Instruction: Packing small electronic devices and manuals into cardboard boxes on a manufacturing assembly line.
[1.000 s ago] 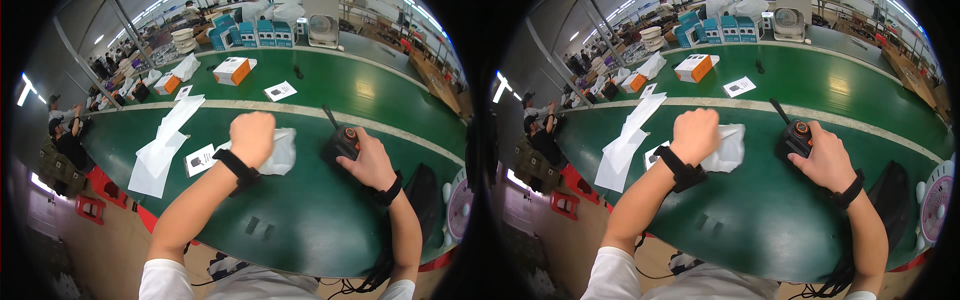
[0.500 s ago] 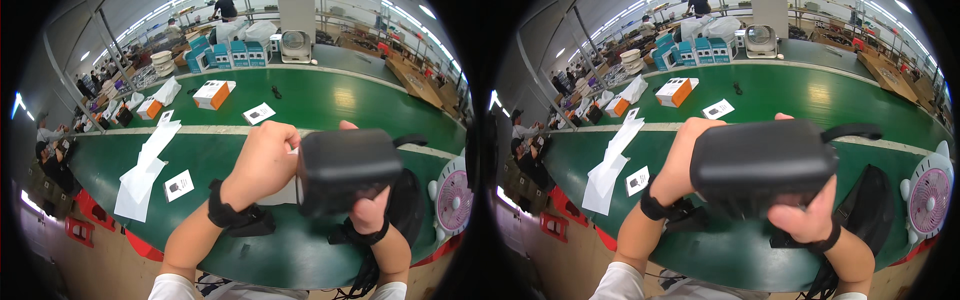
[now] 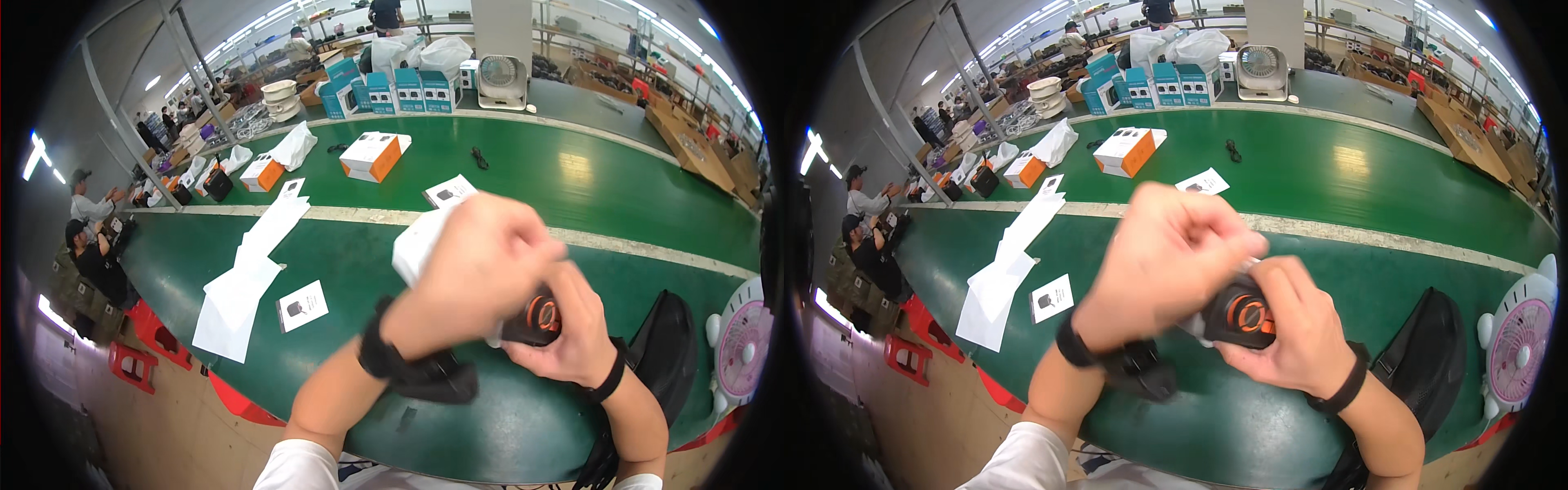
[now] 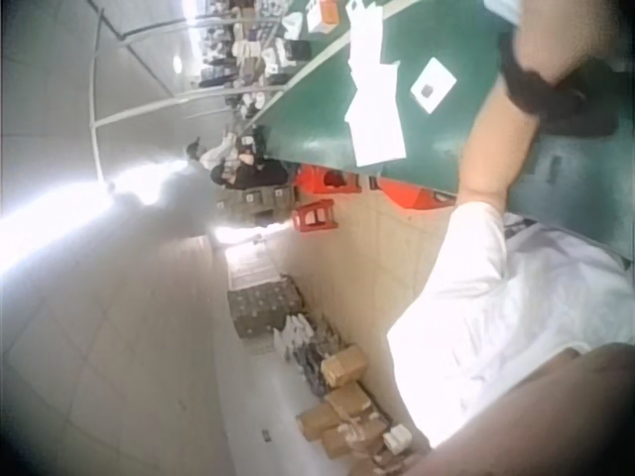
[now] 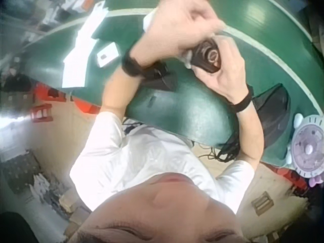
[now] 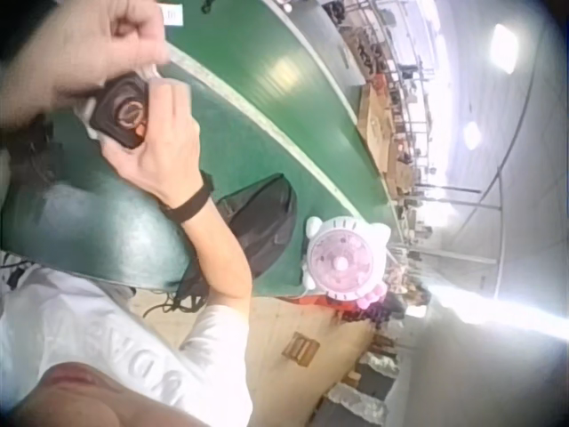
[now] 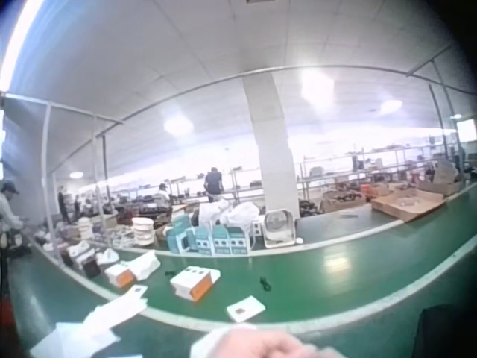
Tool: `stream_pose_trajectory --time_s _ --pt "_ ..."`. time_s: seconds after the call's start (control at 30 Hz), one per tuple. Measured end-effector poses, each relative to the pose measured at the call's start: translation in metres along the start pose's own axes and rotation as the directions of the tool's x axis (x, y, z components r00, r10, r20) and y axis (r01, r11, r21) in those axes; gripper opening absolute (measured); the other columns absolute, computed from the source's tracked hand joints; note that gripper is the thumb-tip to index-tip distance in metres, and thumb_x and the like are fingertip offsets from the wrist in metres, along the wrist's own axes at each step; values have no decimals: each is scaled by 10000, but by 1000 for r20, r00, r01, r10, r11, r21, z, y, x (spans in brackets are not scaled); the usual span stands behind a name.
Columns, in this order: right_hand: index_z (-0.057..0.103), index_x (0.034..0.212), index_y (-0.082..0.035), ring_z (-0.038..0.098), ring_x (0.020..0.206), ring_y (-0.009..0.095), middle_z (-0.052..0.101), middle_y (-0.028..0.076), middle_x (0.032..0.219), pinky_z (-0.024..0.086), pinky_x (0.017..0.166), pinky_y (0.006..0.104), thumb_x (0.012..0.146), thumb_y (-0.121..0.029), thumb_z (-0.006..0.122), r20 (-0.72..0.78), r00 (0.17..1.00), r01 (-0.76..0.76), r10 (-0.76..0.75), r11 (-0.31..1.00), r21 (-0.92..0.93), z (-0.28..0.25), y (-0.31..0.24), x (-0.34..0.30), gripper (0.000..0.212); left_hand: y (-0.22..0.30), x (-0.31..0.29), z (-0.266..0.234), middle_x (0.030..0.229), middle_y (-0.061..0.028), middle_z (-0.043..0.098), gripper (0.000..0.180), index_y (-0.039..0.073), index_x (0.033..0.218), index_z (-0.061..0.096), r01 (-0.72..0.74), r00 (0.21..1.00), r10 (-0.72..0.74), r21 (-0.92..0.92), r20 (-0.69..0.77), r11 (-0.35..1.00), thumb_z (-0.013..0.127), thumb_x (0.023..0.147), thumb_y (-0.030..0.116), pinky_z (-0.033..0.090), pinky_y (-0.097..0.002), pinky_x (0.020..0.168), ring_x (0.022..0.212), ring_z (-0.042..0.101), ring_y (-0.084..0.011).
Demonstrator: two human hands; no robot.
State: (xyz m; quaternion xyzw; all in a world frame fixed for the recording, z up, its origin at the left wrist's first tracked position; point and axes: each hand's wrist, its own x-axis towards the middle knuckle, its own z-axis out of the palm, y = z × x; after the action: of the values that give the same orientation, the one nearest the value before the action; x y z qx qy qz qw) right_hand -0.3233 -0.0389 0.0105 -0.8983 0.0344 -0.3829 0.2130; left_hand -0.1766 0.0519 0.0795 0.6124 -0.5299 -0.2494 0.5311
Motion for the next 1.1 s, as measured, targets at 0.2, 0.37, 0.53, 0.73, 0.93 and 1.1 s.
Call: stream_pose_trajectory --time_s 0.2,0.37,0.53,0.73,0.93,1.1 --pt "457 1250 19 580 1030 185 579 120 1177 460 903 346 744 -242 752 -33 837 -405 546 660 633 -26 -7 -5 642 0 -11 32 919 -101 598 373 -23 968 629 -840 430 887 287 -168 461 780 756 244 465 -304 672 805 583 -209" --pt "400 1317 14 522 1160 210 501 120 1306 412 979 349 824 -198 679 -218 709 -10 671 318 948 -1 22 -16 605 -51 6 43 1313 -164 396 877 -30 1310 354 -625 400 727 415 -557 662 802 712 429 359 -396 970 1199 407 -272" --pt "376 1348 6 464 1231 249 462 118 1346 355 1033 373 845 -166 657 -428 710 -178 559 731 659 6 6 -27 602 -35 -2 91 1237 -89 545 566 -25 1285 432 -219 972 -12 -917 -236 334 716 811 92 376 -348 1014 1153 514 -187" --pt "377 1351 -29 505 1174 217 497 95 1311 403 994 363 891 -191 604 -171 816 -294 552 652 699 -17 32 -21 538 -45 5 109 1200 -95 573 504 -22 1246 485 -134 988 -30 -929 -154 345 707 795 11 428 -338 977 1112 550 -184" --pt "345 1369 -21 476 1221 254 461 112 1345 390 1026 396 985 -305 400 76 771 -5 633 -113 994 -14 22 -17 481 -44 -1 129 1212 -202 536 669 -41 1300 383 -447 862 184 -536 -472 717 750 748 45 443 -371 956 1128 550 -256" --pt "346 1365 -5 445 1248 263 448 125 1361 364 1038 388 987 -313 404 0 785 -152 619 192 970 -18 34 -30 491 -44 12 124 1131 -169 613 615 -57 1253 447 -445 863 264 -400 -431 802 755 740 86 470 -328 882 1031 611 -233"
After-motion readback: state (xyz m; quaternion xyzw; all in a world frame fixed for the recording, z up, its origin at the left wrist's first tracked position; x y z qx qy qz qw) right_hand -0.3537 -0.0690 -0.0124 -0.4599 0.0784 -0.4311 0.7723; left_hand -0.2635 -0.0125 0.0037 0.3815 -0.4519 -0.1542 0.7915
